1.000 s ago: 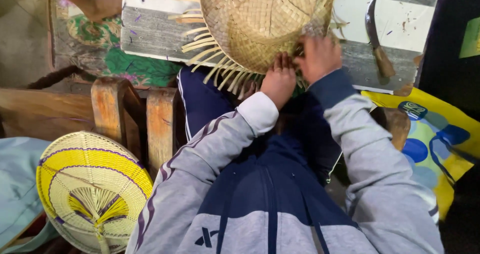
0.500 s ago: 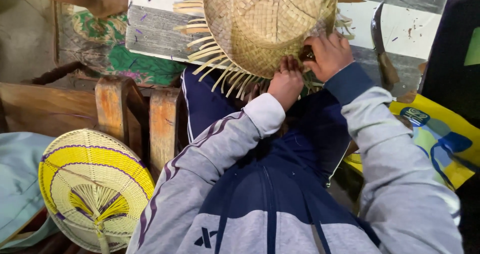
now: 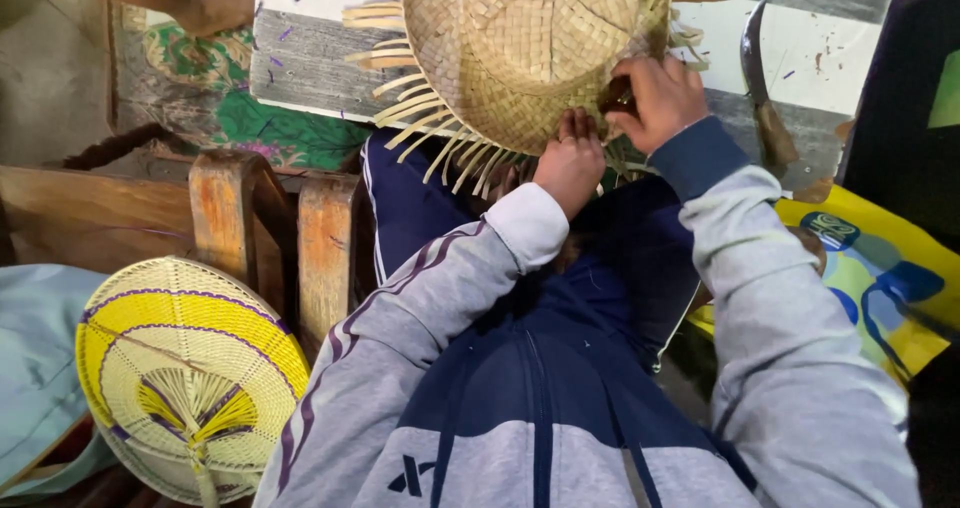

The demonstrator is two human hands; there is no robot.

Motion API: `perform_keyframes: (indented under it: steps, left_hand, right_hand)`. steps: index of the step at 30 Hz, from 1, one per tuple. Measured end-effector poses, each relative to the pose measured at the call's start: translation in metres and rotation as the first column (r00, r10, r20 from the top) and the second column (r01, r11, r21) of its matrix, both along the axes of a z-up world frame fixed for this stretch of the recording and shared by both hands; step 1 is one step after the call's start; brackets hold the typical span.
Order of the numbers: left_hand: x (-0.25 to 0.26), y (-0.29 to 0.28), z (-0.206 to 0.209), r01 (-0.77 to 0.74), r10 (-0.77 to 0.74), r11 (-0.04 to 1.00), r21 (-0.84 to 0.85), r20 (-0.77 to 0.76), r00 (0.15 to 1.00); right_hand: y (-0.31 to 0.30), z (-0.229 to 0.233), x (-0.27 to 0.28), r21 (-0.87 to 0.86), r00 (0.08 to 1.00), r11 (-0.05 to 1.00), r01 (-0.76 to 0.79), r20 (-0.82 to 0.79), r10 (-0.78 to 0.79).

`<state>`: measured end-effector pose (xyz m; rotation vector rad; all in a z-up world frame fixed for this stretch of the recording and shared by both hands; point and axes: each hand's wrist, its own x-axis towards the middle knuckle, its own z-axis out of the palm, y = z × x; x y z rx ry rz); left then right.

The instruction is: Finishing a hand-woven straw hat by tucking in loose straw ends around the brim and shaping the crown.

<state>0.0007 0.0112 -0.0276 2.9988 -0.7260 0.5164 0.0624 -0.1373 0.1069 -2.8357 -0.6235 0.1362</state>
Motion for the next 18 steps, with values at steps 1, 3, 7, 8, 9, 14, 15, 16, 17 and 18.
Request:
perform_keyframes:
  steps: [1, 3, 7, 8, 9, 14, 15, 16, 17, 18]
  left_hand:
    - [0.003, -0.002, -0.001, -0.004, 0.004, 1.0, -0.002, -0.002, 1.0]
    - [0.003, -0.003, -0.005, 0.01, -0.009, 1.0, 0.014, -0.035, 0.999]
    - [0.004, 0.008, 0.011, 0.05, -0.039, 0.997, 0.067, -0.152, 0.988]
    - [0.005, 0.01, 0.014, 0.065, -0.052, 0.996, 0.056, -0.203, 0.978]
    - [0.006, 0.012, 0.017, 0.08, -0.066, 0.996, 0.045, -0.253, 0.965]
    - [0.015, 0.043, 0.039, 0.056, -0.07, 0.997, -0.059, -0.287, 0.955]
    - [0.016, 0.056, 0.056, 0.056, -0.078, 0.996, -0.063, -0.425, 0.902]
    - [0.013, 0.062, 0.06, 0.062, -0.082, 0.996, -0.062, -0.425, 0.901]
    - [0.01, 0.067, 0.065, 0.059, -0.082, 0.996, -0.074, -0.371, 0.925]
    - [0.007, 0.074, 0.07, 0.053, -0.078, 0.995, -0.086, -0.315, 0.946]
  right_hand:
    - [0.005, 0.011, 0.01, -0.002, 1.0, 1.0, -0.004, -0.002, 0.004]
    - [0.015, 0.032, 0.023, -0.149, 0.983, 0.974, 0.171, -0.038, -0.178]
    - [-0.018, -0.017, 0.06, 0.324, 0.954, 0.918, 0.227, 0.115, -0.276]
    - [-0.024, -0.016, 0.067, 0.489, 0.981, 0.872, 0.013, 0.164, -0.106]
    - [-0.031, -0.015, 0.074, 0.623, 0.969, 0.757, -0.196, 0.24, 0.054]
    - [-0.036, 0.018, 0.042, 0.512, 0.984, 0.844, 0.161, -0.154, -0.094]
    - [-0.04, 0.013, 0.037, 0.455, 0.967, 0.858, 0.238, -0.198, -0.163]
    - [-0.037, 0.013, 0.031, 0.455, 0.966, 0.857, 0.243, -0.199, -0.168]
    - [-0.033, 0.014, 0.026, 0.448, 0.959, 0.857, 0.254, -0.234, -0.162]
    - [-0.028, 0.015, 0.021, 0.441, 0.951, 0.858, 0.263, -0.271, -0.152]
